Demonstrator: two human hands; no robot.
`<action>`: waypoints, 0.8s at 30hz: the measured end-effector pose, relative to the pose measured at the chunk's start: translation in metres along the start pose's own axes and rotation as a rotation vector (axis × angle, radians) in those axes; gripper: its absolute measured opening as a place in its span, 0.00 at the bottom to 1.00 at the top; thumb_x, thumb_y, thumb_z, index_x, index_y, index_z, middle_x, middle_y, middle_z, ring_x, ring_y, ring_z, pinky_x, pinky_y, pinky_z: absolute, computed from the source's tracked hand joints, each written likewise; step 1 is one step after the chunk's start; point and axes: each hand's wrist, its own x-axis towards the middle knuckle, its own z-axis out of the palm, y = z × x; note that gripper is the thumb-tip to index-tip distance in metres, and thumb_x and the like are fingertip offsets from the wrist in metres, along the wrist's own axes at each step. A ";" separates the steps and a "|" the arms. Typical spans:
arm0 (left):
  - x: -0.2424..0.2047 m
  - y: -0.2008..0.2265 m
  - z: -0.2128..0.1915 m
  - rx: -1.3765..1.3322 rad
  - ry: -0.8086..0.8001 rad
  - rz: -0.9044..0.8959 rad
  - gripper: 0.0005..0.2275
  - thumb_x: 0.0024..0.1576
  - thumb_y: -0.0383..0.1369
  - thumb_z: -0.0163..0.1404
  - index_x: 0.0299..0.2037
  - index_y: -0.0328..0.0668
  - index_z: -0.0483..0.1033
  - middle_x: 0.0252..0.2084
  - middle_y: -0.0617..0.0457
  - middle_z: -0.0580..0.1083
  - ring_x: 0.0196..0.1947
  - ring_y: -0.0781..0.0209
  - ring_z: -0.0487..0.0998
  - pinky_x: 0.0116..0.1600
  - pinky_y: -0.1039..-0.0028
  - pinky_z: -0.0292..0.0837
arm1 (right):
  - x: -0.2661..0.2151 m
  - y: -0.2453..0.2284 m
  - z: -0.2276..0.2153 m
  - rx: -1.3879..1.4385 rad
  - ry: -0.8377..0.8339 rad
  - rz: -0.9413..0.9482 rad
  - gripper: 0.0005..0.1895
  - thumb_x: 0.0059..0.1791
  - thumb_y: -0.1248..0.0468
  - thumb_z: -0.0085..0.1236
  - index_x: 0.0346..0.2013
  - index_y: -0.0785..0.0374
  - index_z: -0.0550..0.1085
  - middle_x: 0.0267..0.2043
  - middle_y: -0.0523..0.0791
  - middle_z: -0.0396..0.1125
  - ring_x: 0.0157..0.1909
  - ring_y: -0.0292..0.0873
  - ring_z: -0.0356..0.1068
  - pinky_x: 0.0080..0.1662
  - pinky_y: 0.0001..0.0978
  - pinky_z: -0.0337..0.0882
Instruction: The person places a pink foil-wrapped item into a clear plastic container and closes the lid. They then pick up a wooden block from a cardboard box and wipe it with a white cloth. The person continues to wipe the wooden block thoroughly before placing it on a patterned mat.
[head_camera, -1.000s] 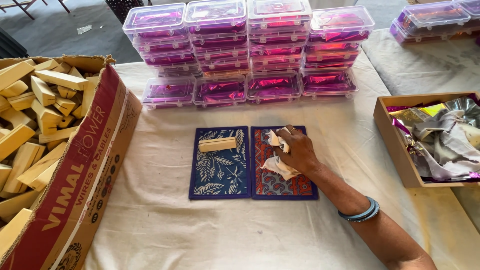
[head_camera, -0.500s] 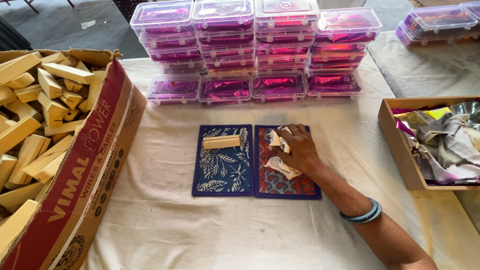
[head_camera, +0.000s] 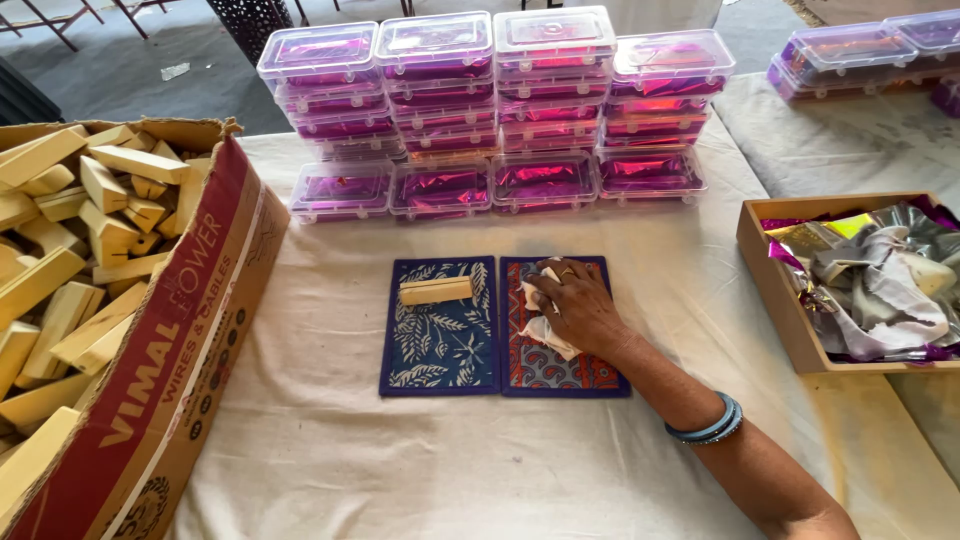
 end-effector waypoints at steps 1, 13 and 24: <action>0.001 -0.011 0.017 -0.009 0.001 0.004 0.13 0.62 0.33 0.53 0.54 0.36 0.73 0.40 0.40 0.79 0.31 0.55 0.85 0.30 0.73 0.82 | 0.001 0.000 0.000 0.012 0.010 0.001 0.19 0.53 0.57 0.51 0.58 0.53 0.74 0.64 0.49 0.63 0.67 0.54 0.59 0.63 0.55 0.58; 0.071 -0.129 0.282 -0.230 -0.098 -0.034 0.11 0.60 0.31 0.54 0.50 0.35 0.75 0.38 0.45 0.79 0.27 0.60 0.83 0.27 0.75 0.81 | 0.002 0.014 -0.005 0.190 0.278 0.178 0.15 0.49 0.62 0.60 0.48 0.65 0.75 0.42 0.55 0.72 0.44 0.58 0.73 0.45 0.49 0.73; 0.129 -0.160 0.426 -0.052 -0.267 -0.042 0.19 0.59 0.37 0.58 0.56 0.35 0.76 0.46 0.42 0.79 0.35 0.56 0.80 0.39 0.71 0.77 | 0.007 0.031 -0.008 0.396 0.407 0.257 0.12 0.52 0.60 0.58 0.46 0.66 0.76 0.38 0.53 0.74 0.39 0.50 0.76 0.41 0.44 0.73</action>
